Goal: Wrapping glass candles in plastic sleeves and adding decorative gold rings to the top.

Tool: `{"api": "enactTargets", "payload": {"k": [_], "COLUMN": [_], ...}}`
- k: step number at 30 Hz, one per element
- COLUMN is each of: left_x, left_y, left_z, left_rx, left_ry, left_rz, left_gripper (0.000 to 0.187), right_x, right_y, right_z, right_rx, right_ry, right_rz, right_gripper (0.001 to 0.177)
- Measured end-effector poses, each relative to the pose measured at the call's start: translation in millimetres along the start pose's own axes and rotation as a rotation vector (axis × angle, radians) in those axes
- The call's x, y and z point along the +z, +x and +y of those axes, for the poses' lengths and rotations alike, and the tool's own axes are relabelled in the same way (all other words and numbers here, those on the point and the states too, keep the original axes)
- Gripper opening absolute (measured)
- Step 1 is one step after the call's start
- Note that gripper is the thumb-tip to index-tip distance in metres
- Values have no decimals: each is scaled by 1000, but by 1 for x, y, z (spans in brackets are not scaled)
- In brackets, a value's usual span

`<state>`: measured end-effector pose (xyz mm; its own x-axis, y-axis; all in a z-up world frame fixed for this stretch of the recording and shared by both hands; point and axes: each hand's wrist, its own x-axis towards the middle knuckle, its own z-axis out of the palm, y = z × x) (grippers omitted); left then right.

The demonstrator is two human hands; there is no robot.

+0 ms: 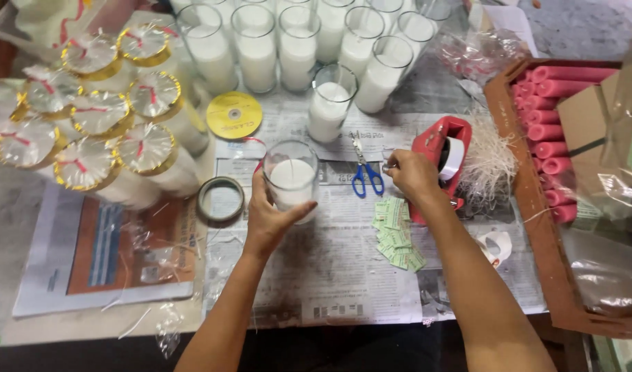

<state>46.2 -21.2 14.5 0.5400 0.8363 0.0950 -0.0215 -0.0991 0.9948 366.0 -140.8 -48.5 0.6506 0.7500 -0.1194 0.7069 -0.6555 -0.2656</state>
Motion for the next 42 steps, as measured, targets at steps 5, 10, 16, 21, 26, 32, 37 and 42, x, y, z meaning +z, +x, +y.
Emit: {"api": "enactTargets", "payload": {"k": [5, 10, 16, 21, 26, 32, 37, 42], "left_x": [3, 1, -17, -46, -74, -62, -32, -23], "left_y": [9, 7, -40, -95, -100, -99, -109, -111], "left_z": [-30, -43, -58, -48, -48, -40, -52, -57], "left_rx": [9, -15, 187, 364, 290, 205, 218, 324], "left_ry": [171, 275, 472, 652, 695, 567, 452, 464], "left_rz": [-87, -115, -73, 53, 121, 52, -123, -132], "left_gripper": [110, 114, 93, 50, 38, 34, 30, 29], "right_x": [19, 24, 22, 44, 42, 53, 52, 43], "right_y": [35, 31, -116, -215, -200, -197, -205, -157], "right_z": [19, 23, -54, -107, -99, -104, -100, -53], "right_rx": [4, -181, -409, -494, -409, -389, -494, -321], "right_ry": [-206, -278, 299, 778, 629, 565, 624, 465], "right_rz": [-178, -76, 195, 320, 273, 270, 291, 435], "right_gripper": [23, 37, 35, 16, 18, 21, 17, 18]}}
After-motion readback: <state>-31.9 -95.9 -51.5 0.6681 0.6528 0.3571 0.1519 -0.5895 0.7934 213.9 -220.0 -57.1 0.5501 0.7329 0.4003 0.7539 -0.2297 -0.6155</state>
